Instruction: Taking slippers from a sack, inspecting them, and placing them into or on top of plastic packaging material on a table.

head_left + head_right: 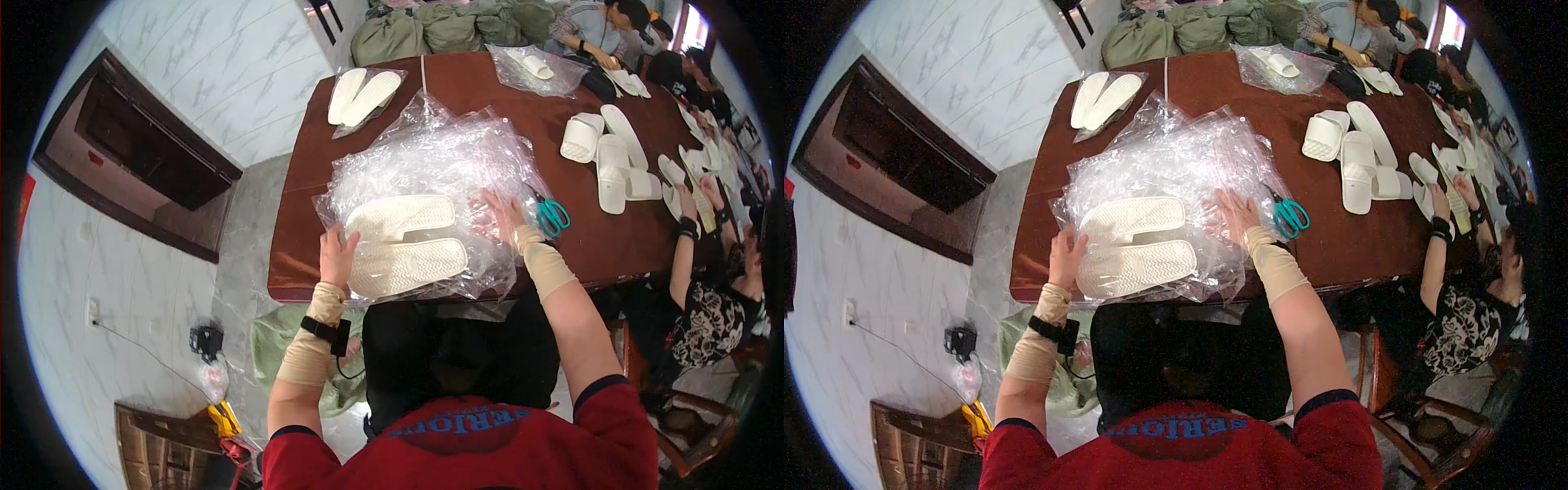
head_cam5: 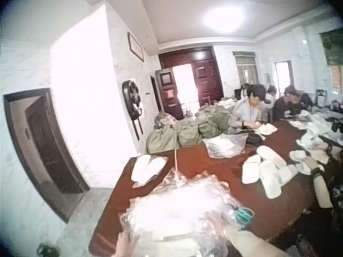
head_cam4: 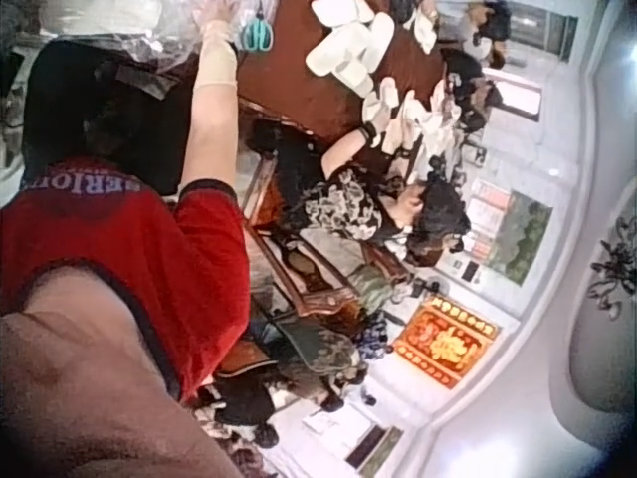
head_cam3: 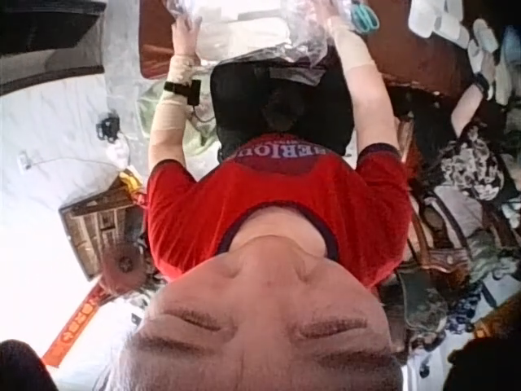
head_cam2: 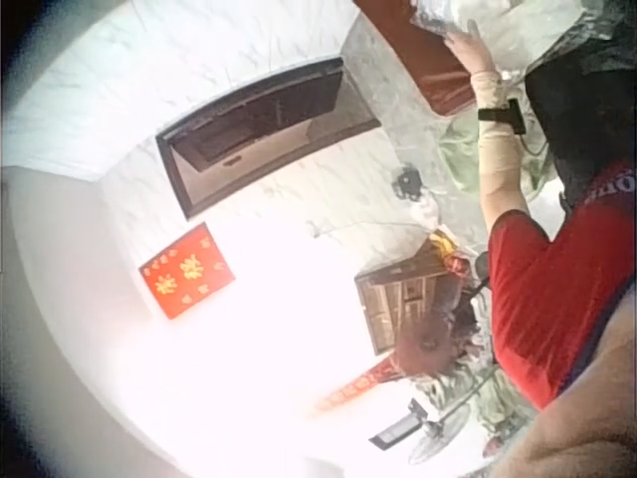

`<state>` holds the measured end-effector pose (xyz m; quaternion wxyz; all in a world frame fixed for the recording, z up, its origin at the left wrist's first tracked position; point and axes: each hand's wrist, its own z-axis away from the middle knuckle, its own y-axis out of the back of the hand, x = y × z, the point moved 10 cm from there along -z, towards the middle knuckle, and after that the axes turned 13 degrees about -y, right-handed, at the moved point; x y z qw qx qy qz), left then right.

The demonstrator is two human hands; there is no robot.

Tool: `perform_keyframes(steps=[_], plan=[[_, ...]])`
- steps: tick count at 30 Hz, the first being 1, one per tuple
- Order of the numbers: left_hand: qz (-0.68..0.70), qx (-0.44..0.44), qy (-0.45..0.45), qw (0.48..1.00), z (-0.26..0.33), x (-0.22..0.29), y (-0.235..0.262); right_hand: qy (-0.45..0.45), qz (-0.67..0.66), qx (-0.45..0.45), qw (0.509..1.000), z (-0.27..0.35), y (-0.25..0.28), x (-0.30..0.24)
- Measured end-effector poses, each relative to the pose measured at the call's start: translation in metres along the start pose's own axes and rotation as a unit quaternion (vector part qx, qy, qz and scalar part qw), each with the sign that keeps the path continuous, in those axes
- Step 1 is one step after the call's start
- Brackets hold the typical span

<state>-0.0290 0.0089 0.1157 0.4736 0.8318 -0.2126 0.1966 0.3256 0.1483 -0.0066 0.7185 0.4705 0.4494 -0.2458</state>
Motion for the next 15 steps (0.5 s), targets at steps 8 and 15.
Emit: perform_keyframes(steps=[8,15], plan=[[0.147,-0.054,0.159,0.975,-0.002,-0.042,-0.039,-0.009,0.472,0.069,0.879,-0.007,-0.017,0.009],[0.389,-0.068,0.048,0.918,-0.092,0.126,-0.007,-0.036,0.474,0.073,0.877,-0.01,-0.017,0.014]])
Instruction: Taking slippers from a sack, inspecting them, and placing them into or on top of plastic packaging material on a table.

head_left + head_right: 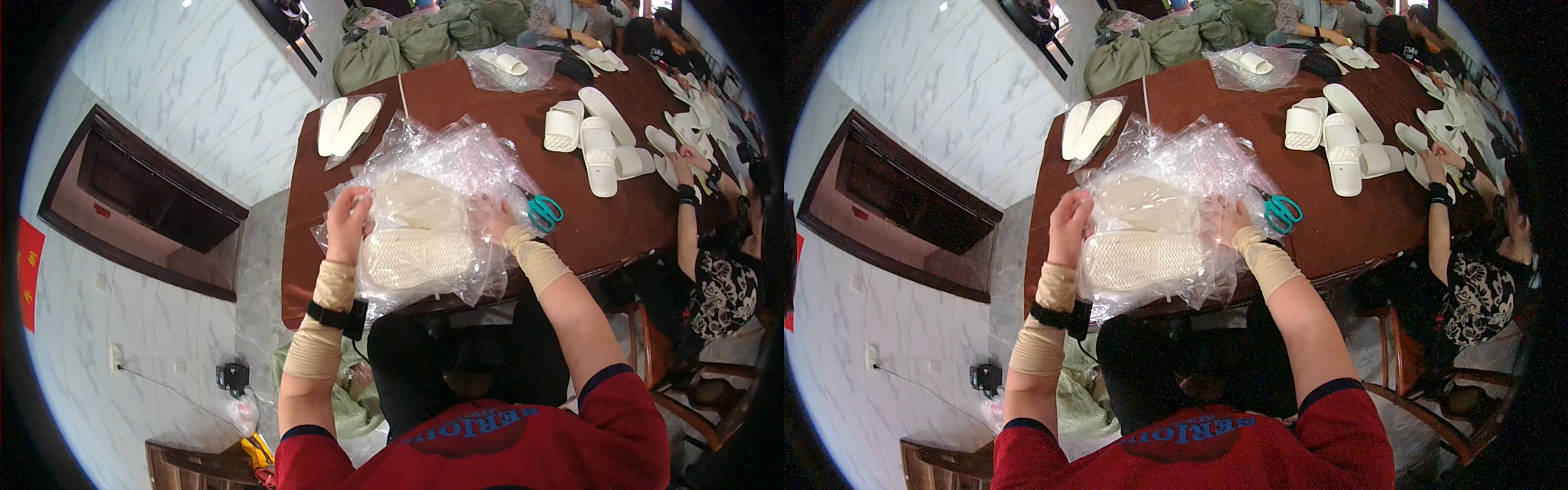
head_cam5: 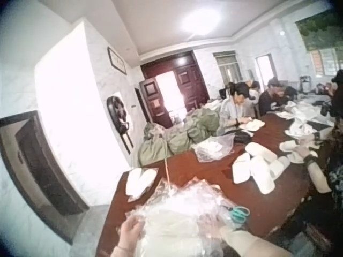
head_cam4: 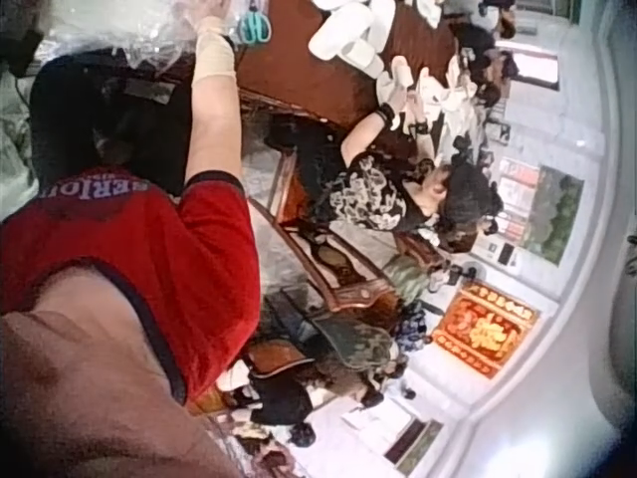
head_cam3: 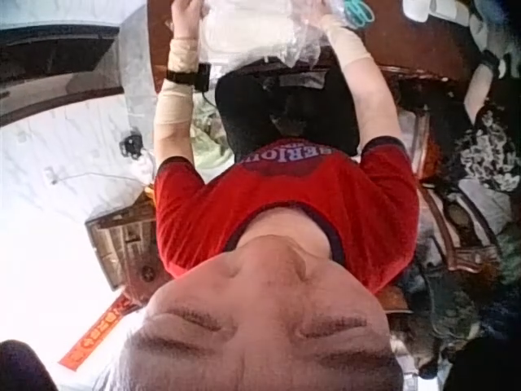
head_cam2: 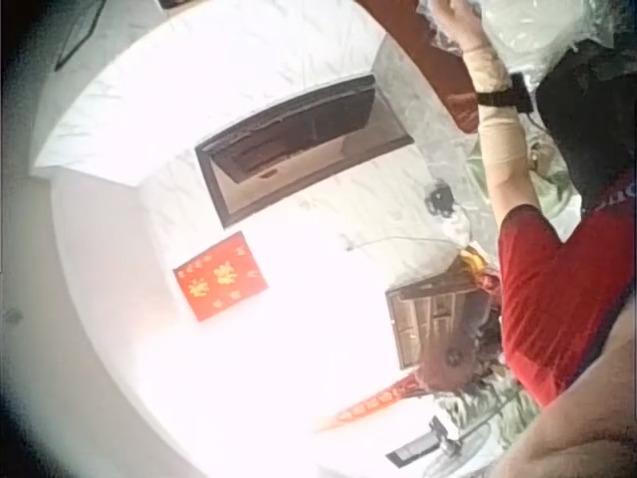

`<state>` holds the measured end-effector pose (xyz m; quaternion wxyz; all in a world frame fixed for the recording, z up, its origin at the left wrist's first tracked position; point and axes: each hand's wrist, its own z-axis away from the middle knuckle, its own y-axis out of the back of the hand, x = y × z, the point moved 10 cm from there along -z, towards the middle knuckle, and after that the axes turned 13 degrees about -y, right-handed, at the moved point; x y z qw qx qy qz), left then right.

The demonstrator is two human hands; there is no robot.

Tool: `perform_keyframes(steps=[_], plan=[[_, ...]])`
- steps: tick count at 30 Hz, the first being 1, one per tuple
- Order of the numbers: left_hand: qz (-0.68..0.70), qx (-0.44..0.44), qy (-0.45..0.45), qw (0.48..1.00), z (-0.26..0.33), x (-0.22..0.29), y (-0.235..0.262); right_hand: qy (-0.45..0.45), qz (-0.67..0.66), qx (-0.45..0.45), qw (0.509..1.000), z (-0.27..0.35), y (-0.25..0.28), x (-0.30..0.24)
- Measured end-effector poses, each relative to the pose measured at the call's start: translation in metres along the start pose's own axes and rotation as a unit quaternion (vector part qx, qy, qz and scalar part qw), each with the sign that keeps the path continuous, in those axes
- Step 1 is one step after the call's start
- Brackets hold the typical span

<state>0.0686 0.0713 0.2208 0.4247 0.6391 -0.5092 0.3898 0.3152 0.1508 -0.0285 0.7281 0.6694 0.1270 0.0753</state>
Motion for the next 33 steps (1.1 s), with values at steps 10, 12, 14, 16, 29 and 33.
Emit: perform_keyframes(steps=[10,12,14,16,29,33], plan=[[-0.139,0.04,0.042,0.989,0.017,-0.167,0.09,-0.004,-0.215,0.038,0.976,0.009,0.056,0.005],[-0.247,-0.02,0.025,0.969,0.044,-0.192,0.082,-0.018,-0.271,0.065,0.96,0.01,0.059,0.03],[-0.238,0.008,-0.023,0.971,0.056,-0.189,0.062,0.013,-0.519,0.026,0.855,0.013,0.065,0.056],[-0.215,0.069,-0.078,0.971,0.065,-0.173,0.042,-0.07,-0.49,0.167,0.853,0.023,0.088,0.103],[-0.337,0.097,-0.143,0.926,0.077,-0.145,0.046,-0.187,-0.354,-0.173,0.9,0.027,0.11,-0.001],[-0.339,0.073,-0.148,0.926,0.076,-0.148,0.034,-0.062,-0.512,-0.101,0.851,-0.019,0.07,-0.002]])
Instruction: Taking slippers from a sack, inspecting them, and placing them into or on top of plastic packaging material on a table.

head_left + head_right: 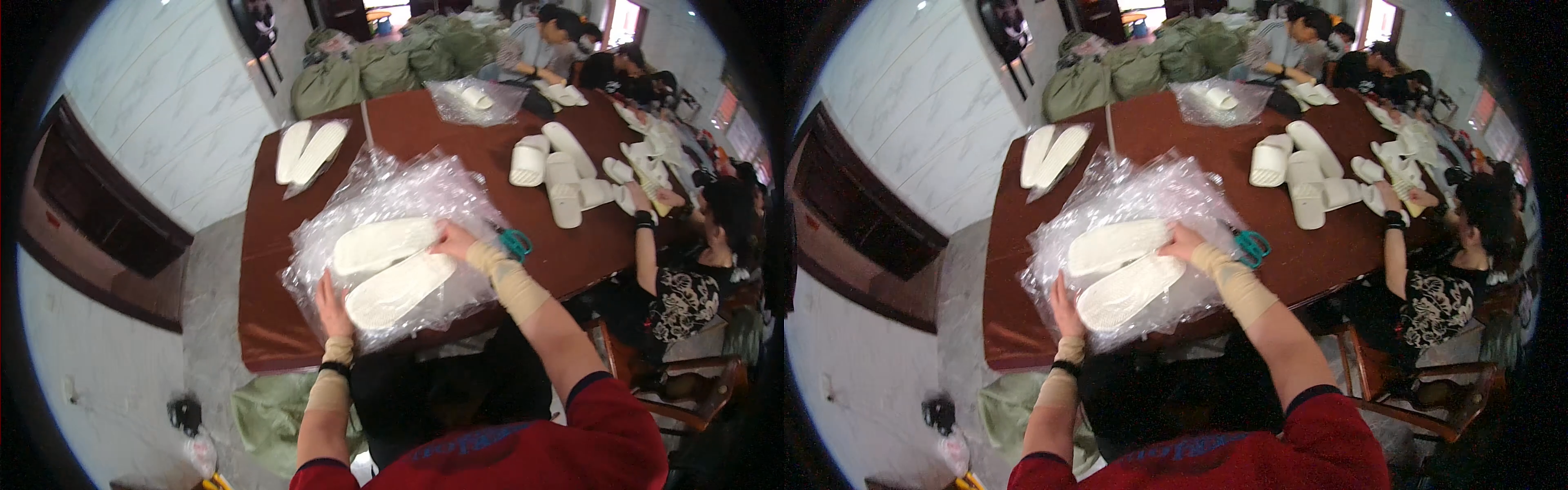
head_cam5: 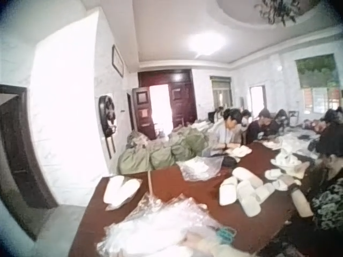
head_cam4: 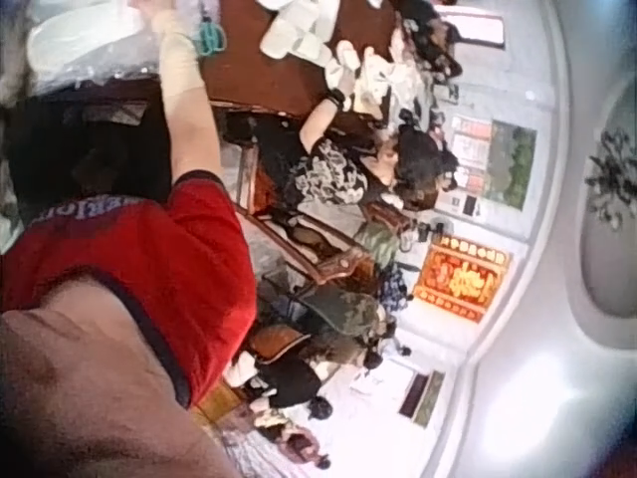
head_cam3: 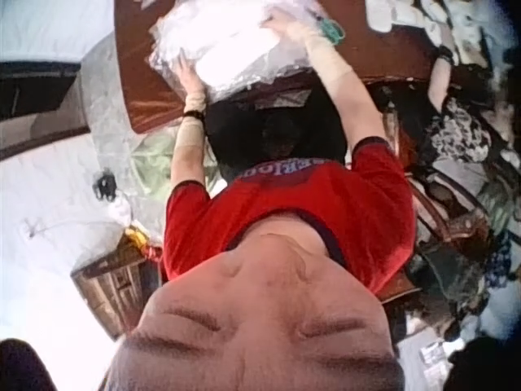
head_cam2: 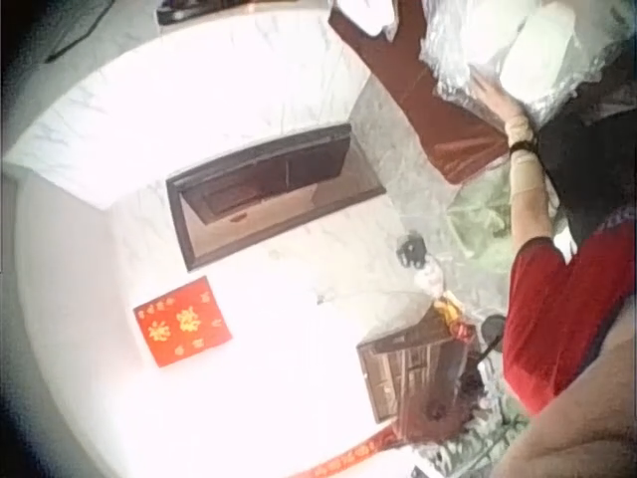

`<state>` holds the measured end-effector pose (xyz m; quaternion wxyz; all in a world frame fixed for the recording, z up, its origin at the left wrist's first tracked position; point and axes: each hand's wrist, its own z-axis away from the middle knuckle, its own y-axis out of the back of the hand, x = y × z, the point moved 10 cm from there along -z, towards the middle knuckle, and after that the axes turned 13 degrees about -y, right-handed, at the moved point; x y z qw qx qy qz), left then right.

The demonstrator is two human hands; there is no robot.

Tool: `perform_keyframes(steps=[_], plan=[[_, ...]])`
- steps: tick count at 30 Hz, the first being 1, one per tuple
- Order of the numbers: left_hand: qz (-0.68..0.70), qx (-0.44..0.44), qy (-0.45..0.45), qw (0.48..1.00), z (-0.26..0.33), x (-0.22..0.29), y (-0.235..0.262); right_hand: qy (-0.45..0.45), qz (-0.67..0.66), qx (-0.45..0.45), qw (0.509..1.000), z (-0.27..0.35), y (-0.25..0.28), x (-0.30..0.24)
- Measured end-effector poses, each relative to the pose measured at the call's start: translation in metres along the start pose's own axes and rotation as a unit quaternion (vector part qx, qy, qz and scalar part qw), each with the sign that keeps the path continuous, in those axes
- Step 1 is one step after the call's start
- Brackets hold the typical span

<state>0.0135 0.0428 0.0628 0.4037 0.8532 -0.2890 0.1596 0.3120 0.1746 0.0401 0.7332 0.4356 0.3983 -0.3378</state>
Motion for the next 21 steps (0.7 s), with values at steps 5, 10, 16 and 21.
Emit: perform_keyframes(steps=[5,10,16,21], plan=[[-0.046,-0.018,0.007,0.999,0.004,-0.002,0.005,0.039,-0.05,0.016,0.998,0.019,-0.028,-0.031],[-0.074,0.005,-0.073,0.995,-0.003,0.01,-0.001,0.081,-0.045,0.027,0.995,0.025,0.023,-0.027],[-0.119,0.006,-0.067,0.991,0.004,0.0,0.004,-0.057,-0.01,0.171,0.983,0.036,0.203,0.019],[-0.102,-0.001,-0.078,0.992,-0.01,0.018,-0.02,-0.065,-0.086,0.348,0.931,0.101,0.406,0.074]])
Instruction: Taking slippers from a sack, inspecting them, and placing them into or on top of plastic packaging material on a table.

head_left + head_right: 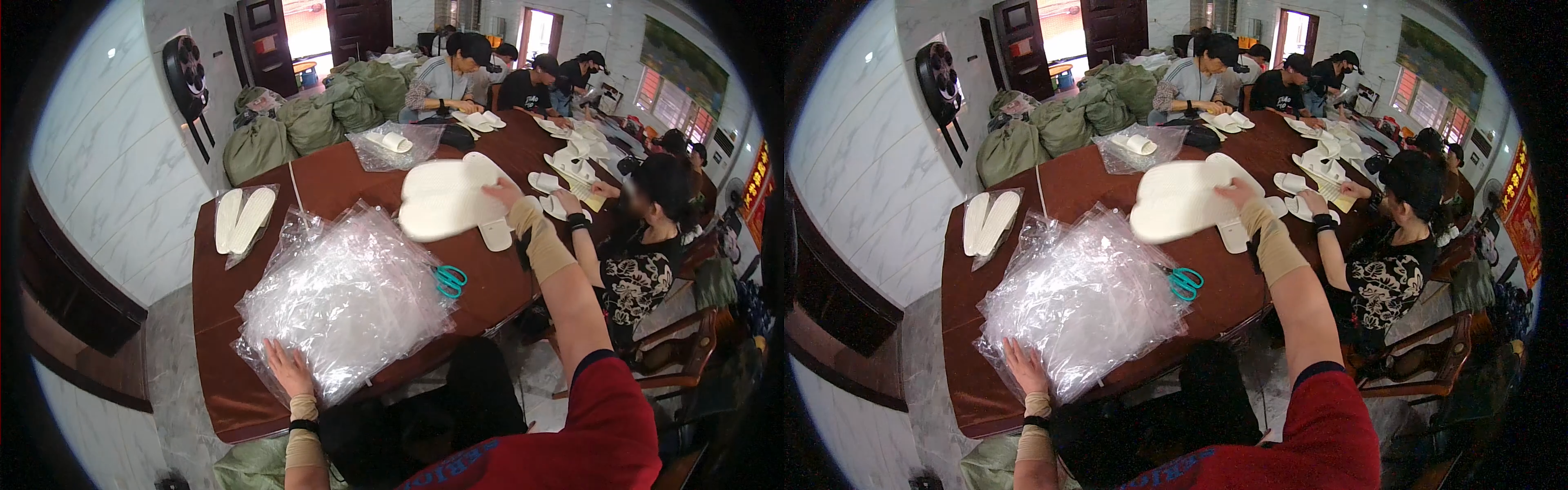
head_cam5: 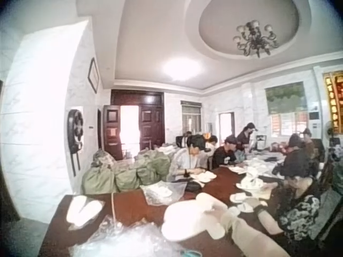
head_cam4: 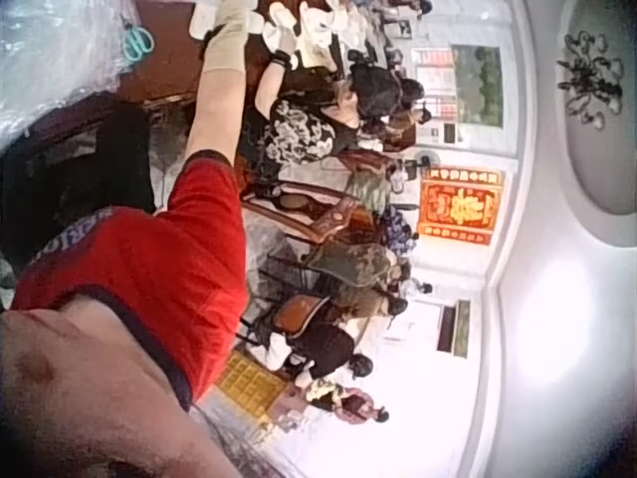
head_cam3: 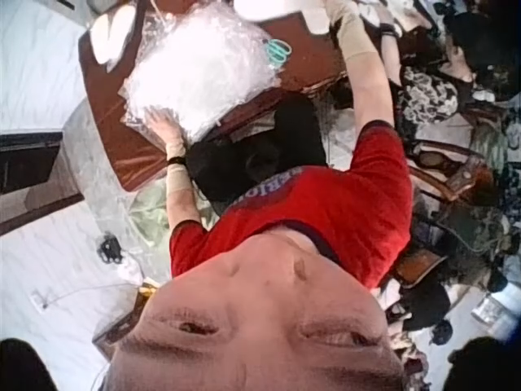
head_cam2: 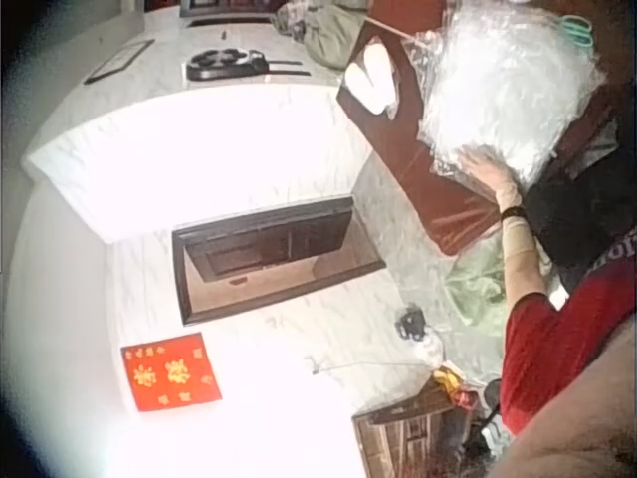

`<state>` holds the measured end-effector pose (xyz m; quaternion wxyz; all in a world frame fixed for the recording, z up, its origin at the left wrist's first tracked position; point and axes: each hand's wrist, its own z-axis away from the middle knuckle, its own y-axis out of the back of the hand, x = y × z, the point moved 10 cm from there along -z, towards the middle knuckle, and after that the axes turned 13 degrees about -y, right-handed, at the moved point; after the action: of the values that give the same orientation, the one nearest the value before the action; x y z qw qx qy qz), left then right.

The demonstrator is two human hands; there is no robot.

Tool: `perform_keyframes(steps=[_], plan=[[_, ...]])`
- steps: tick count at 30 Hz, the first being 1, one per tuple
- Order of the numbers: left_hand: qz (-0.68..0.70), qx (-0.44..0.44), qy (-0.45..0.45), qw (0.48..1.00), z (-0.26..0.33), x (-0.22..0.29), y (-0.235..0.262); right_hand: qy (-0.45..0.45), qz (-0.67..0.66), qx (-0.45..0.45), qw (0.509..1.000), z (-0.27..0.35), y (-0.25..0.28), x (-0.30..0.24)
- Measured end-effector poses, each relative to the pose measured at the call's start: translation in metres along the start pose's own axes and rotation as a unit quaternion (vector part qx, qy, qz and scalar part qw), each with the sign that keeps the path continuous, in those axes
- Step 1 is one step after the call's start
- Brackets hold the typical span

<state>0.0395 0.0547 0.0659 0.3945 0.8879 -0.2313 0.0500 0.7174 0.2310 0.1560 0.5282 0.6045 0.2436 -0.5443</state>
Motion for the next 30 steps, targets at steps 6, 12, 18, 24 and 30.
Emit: perform_keyframes(steps=[6,12,18,24,30], plan=[[-0.016,-0.012,0.008,1.0,0.005,-0.004,0.006,0.066,0.06,0.426,0.9,0.072,0.031,-0.052],[-0.027,0.006,0.027,0.999,0.028,-0.024,0.019,0.47,0.267,-0.047,0.84,0.317,-0.284,-0.137],[0.104,0.038,0.068,0.992,0.01,-0.028,-0.001,0.311,0.518,-0.181,0.776,0.259,-0.354,0.027],[0.518,0.12,0.337,0.777,0.059,-0.126,0.06,0.296,0.536,-0.232,0.755,0.27,-0.395,0.041],[0.394,0.337,0.406,0.752,0.234,-0.202,0.178,0.349,0.552,-0.178,0.736,0.247,-0.385,0.047]])
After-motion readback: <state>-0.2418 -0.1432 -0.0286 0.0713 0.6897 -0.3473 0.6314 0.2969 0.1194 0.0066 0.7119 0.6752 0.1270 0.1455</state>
